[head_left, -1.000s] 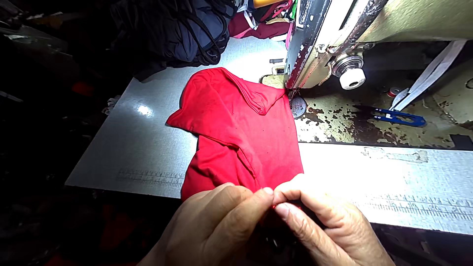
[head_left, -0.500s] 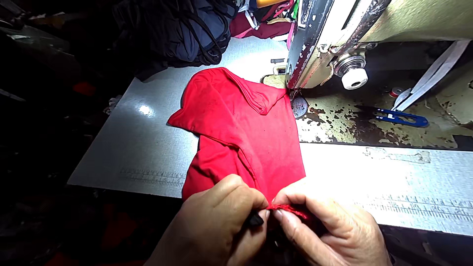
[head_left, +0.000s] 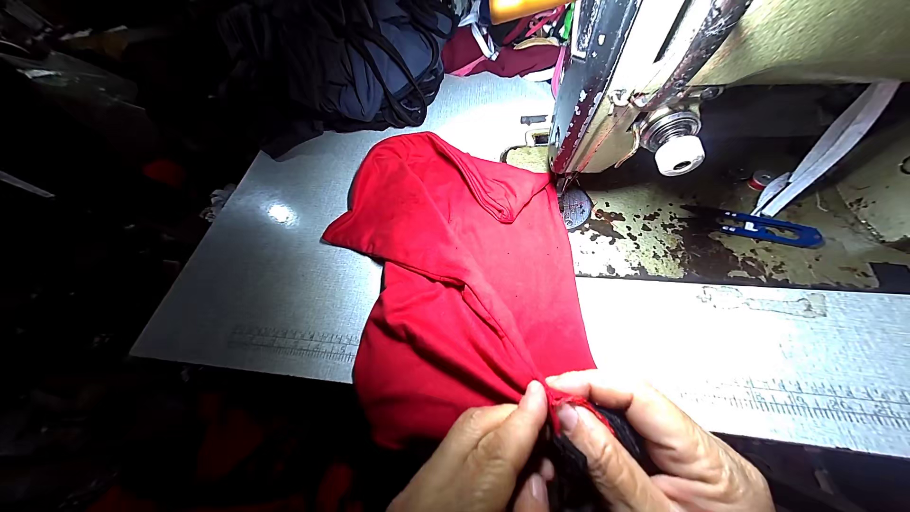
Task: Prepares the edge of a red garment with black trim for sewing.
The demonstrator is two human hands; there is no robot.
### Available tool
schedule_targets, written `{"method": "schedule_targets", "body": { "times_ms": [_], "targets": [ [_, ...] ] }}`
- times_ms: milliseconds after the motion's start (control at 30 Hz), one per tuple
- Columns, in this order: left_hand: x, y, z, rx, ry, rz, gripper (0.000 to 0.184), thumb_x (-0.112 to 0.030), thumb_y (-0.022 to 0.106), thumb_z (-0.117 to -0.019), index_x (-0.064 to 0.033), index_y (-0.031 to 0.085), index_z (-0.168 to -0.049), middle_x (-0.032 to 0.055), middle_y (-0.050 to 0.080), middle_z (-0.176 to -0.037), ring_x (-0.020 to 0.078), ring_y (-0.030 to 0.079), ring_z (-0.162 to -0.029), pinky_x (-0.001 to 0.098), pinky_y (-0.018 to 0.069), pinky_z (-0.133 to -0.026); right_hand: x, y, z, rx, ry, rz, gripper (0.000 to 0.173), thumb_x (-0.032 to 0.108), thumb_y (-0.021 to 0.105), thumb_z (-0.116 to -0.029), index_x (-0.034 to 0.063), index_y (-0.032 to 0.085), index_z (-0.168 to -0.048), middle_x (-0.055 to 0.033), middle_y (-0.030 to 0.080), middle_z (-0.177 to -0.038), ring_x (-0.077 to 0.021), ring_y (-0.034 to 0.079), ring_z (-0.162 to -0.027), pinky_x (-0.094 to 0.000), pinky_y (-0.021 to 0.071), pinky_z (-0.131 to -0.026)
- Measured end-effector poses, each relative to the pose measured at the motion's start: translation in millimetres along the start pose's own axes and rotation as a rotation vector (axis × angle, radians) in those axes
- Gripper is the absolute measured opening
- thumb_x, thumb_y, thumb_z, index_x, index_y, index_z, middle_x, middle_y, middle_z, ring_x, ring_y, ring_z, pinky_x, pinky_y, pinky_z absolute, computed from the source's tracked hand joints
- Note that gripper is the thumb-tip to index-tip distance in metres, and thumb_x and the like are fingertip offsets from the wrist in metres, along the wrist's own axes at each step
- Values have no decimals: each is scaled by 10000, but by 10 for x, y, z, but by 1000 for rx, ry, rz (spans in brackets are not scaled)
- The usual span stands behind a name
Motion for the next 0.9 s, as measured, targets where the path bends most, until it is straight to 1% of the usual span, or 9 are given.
{"method": "schedule_targets", "body": {
  "times_ms": [167,267,400,467,567,667,767,833,900],
  "targets": [
    [-11,26,1,1,-79,88,324,97,529,-937,223,597,-1228,232,708,-1113,79,678,-1043,201,522,-968,-5,-1,14,60,-13,-65,234,121,715,-936,-82,693,-1050,-63,734,-993,8,665,-925,-165,559,-838],
    [19,1,-43,28,-108,119,328,98,516,-934,197,621,-1228,205,725,-1110,77,695,-1010,217,548,-935,-40,-1,13,39,-2,-56,188,30,741,-885,-71,683,-1032,-56,724,-980,-4,672,-901,-164,571,-812],
    [128,-147,-338,33,91,-142,201,-119,638,-962,-52,751,-1113,16,706,-1001,-2,640,-893,155,540,-767,-5,-47,-32,21,-25,11,71,-17,664,-927,-35,707,-981,-11,743,-969,37,668,-919,-129,554,-835],
    [174,-166,-557,145,269,-332,236,-286,619,-951,-223,778,-1113,-66,652,-1081,19,567,-1059,190,473,-871,27,-33,-44,42,-46,17,74,-6,653,-939,-32,704,-986,-12,741,-976,40,664,-946,-129,549,-854],
    [158,-99,-771,437,382,-168,185,-223,610,-950,-175,789,-941,-55,714,-1078,105,559,-1267,371,367,-1170,49,-37,-61,33,-43,34,69,3,658,-942,-19,704,-988,5,738,-968,48,659,-917,-124,548,-824],
    [223,-77,-835,560,337,5,125,-178,634,-949,-114,725,-891,-78,710,-891,20,642,-1081,401,316,-1224,50,-18,-103,19,-33,38,62,-5,659,-934,-20,704,-974,9,733,-935,57,638,-802,-114,540,-732],
    [312,-186,-834,549,231,114,105,-171,650,-935,-111,676,-853,-86,626,-795,-40,599,-829,170,489,-896,60,127,-210,41,-51,30,78,6,648,-942,-31,713,-962,-12,728,-907,48,632,-782,-119,538,-719],
    [357,-371,-827,510,154,138,116,-207,635,-950,-147,631,-850,-107,578,-760,-80,546,-702,75,453,-616,71,317,-335,71,-106,19,102,42,640,-956,-6,729,-950,-8,721,-868,36,636,-762,-126,538,-691],
    [339,-703,-851,438,80,-14,89,-236,643,-939,-201,629,-859,-140,577,-727,-93,530,-643,69,425,-547,115,570,-494,121,-141,1,102,81,635,-966,55,729,-936,38,681,-796,36,617,-703,-129,524,-624]
  ]
}}
Point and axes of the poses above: each hand's wrist, its own z-axis away from the middle knuckle, its own y-axis out of the palm, x = y × z, the point moved 8 cm from there along -z, towards the middle knuckle
